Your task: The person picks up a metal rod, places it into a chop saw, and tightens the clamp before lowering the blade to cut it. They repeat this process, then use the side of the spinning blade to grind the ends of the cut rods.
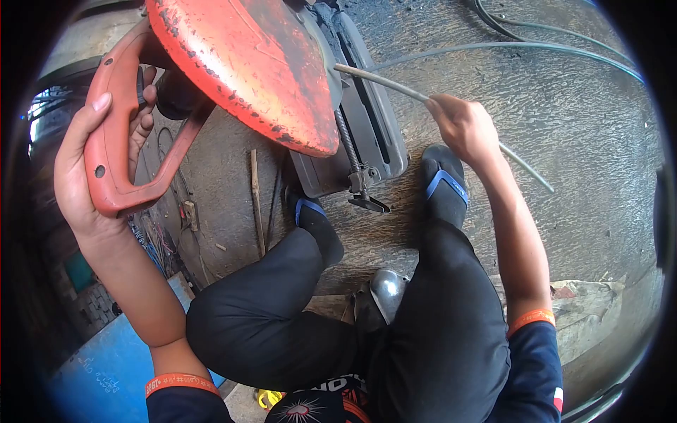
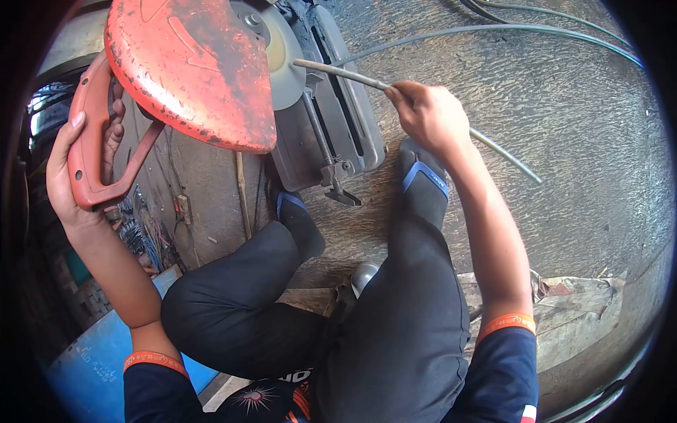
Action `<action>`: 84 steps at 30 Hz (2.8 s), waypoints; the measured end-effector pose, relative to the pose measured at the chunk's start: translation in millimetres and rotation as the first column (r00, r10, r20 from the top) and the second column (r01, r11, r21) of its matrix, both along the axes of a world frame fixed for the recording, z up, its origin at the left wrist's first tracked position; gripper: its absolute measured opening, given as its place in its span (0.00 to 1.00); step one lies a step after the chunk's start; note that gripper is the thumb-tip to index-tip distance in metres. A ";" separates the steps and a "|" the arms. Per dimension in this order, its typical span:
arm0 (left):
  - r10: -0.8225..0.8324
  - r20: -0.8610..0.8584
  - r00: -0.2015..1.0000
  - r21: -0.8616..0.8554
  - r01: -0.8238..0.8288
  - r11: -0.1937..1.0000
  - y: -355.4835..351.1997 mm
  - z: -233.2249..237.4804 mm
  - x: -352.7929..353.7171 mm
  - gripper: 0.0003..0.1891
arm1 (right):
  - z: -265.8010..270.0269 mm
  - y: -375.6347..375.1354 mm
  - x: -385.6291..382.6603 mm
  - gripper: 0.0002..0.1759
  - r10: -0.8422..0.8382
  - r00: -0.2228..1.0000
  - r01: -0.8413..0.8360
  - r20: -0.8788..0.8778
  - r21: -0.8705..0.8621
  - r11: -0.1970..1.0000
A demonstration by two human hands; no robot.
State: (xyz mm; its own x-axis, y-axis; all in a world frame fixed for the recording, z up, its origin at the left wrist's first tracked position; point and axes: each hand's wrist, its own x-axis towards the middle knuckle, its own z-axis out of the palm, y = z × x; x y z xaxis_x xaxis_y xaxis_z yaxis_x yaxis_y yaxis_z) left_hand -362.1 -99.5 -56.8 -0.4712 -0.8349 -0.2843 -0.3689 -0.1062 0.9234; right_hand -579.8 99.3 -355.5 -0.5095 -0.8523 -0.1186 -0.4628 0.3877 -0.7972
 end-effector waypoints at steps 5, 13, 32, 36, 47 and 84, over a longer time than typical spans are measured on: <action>0.064 -0.012 0.998 -0.033 -0.064 0.997 -0.2 -1.2 0.5 0.27 | 7.2 -6.9 -12.5 0.15 0.102 0.989 -0.105 -0.107 -0.027 0.994; 0.038 -0.008 0.999 0.040 -0.038 0.998 -6.2 2.5 4.4 0.27 | 8.8 -10.0 -18.4 0.14 0.119 0.962 -0.156 -0.245 -0.137 0.978; -0.018 -0.022 1.000 0.058 0.019 0.998 -12.9 3.9 9.2 0.27 | 7.5 -11.7 -21.2 0.10 0.114 0.871 -0.229 -0.478 -0.189 0.955; -0.008 -0.002 1.000 0.059 0.008 0.998 -13.4 4.6 10.3 0.27 | 0.1 -10.7 -23.2 0.08 0.082 0.830 -0.267 -0.552 -0.263 0.927; -0.001 0.078 0.997 -0.009 0.001 1.000 -10.4 4.7 7.6 0.25 | -2.4 -16.2 -44.8 0.10 -0.012 0.743 -0.155 -0.669 -0.190 0.969; -0.031 0.034 0.999 0.041 0.030 0.999 -11.6 4.1 7.9 0.27 | -6.2 7.5 -44.7 0.08 0.178 0.774 -0.331 -0.608 -0.149 0.932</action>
State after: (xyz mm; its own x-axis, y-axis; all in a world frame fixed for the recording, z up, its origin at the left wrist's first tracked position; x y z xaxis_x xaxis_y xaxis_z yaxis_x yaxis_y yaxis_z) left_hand -354.2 -111.1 -52.7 -0.4855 -0.8077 -0.3345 -0.4044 -0.1317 0.9050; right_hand -624.5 106.8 -361.7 -0.1762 -0.9224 0.3437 -0.9169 0.0269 -0.3981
